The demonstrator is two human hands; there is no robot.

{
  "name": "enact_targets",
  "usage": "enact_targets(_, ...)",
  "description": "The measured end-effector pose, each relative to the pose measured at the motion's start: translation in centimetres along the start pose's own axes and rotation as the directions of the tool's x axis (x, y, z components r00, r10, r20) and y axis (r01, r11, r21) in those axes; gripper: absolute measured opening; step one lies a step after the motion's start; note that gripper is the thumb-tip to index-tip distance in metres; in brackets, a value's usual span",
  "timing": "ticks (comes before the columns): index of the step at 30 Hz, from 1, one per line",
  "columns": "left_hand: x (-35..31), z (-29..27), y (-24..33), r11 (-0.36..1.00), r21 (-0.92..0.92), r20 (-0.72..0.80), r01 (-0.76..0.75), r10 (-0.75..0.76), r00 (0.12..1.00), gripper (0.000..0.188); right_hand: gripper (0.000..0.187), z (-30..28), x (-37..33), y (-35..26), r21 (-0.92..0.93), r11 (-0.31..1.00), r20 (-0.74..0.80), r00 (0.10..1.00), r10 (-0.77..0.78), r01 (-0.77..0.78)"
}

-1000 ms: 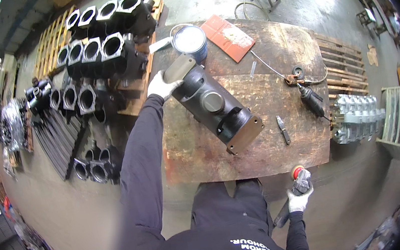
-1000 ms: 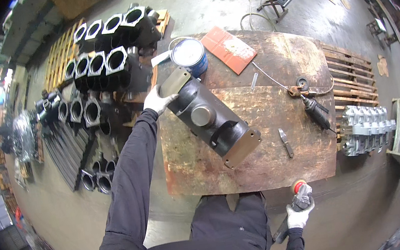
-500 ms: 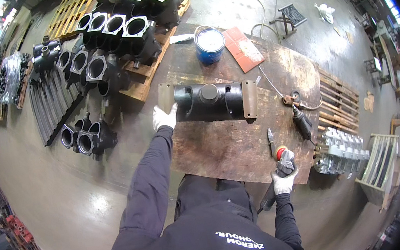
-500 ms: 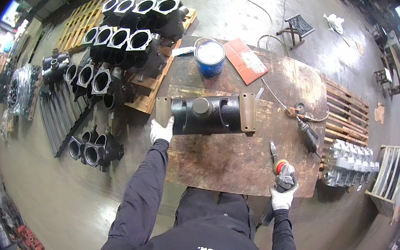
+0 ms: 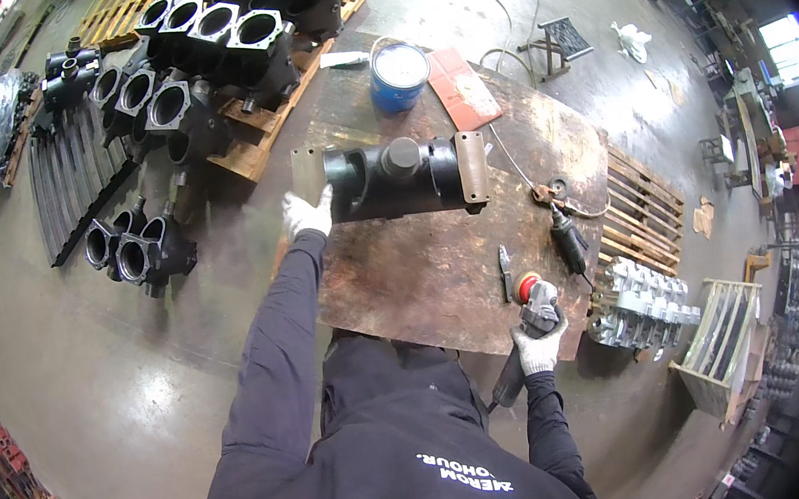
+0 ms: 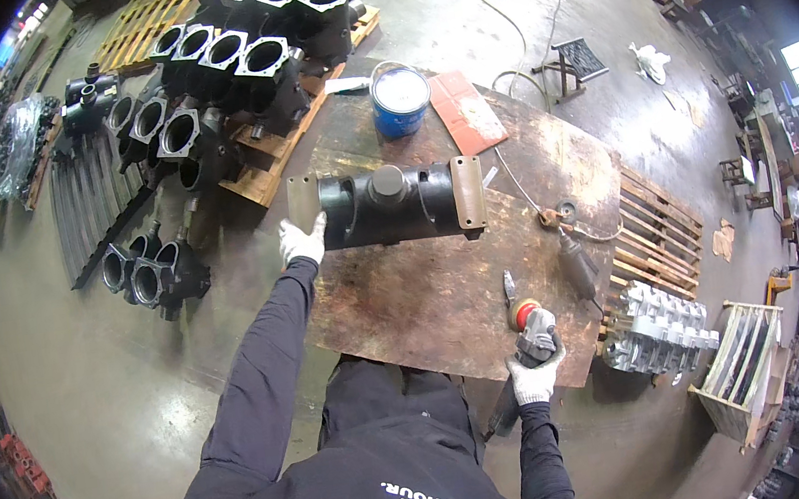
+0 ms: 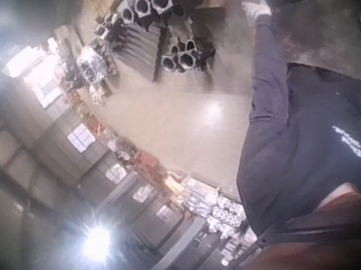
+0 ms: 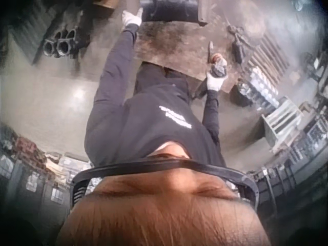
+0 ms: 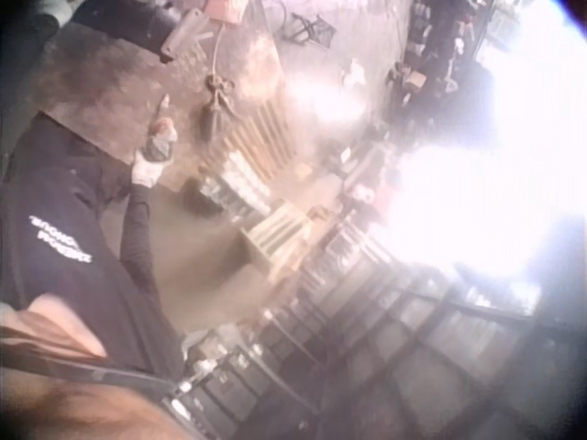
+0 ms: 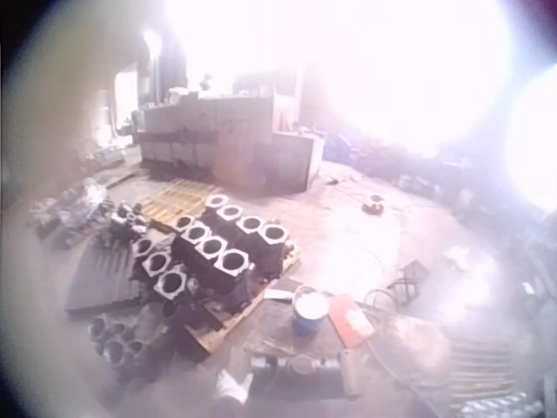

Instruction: The person uses an angle grinder to smooth the exterior surfaces and edges of a black metal exhaust manifold. They rotate the part to access different areas, then switch to a smaller rotary tool to grind the interior of the openings. The person continues to grind the exterior surfaces with the angle grinder.

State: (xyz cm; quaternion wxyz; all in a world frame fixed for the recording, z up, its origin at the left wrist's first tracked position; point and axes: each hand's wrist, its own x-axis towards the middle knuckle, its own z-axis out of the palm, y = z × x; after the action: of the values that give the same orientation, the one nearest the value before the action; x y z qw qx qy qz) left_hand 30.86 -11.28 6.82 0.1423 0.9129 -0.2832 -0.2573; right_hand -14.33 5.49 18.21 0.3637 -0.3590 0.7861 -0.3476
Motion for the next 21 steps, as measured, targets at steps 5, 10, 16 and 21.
enact_targets(5,1.7,-0.3,0.6,0.99,-0.036,0.003,-0.137,0.137,0.991,0.112,0.104,-0.7,-0.8,-0.7,0.02,0.999,0.047,0.998,-0.039,0.038)
enact_targets(10,2.1,-2.0,1.4,0.985,-0.039,-0.043,-0.166,0.164,0.986,0.106,0.104,-0.3,-0.6,-3.2,-0.106,0.987,0.066,0.992,-0.11,0.116)
enact_targets(16,-13.5,-3.5,0.0,0.774,-0.44,0.176,-0.455,0.571,0.801,0.101,0.098,3.9,0.2,-6.8,-0.059,0.97,-0.004,0.972,-0.235,0.234)
enact_targets(21,-27.2,1.2,0.6,0.782,-0.585,0.772,-0.215,0.618,0.149,0.109,0.097,8.5,1.0,-9.7,0.017,0.987,-0.041,0.987,-0.156,0.157)
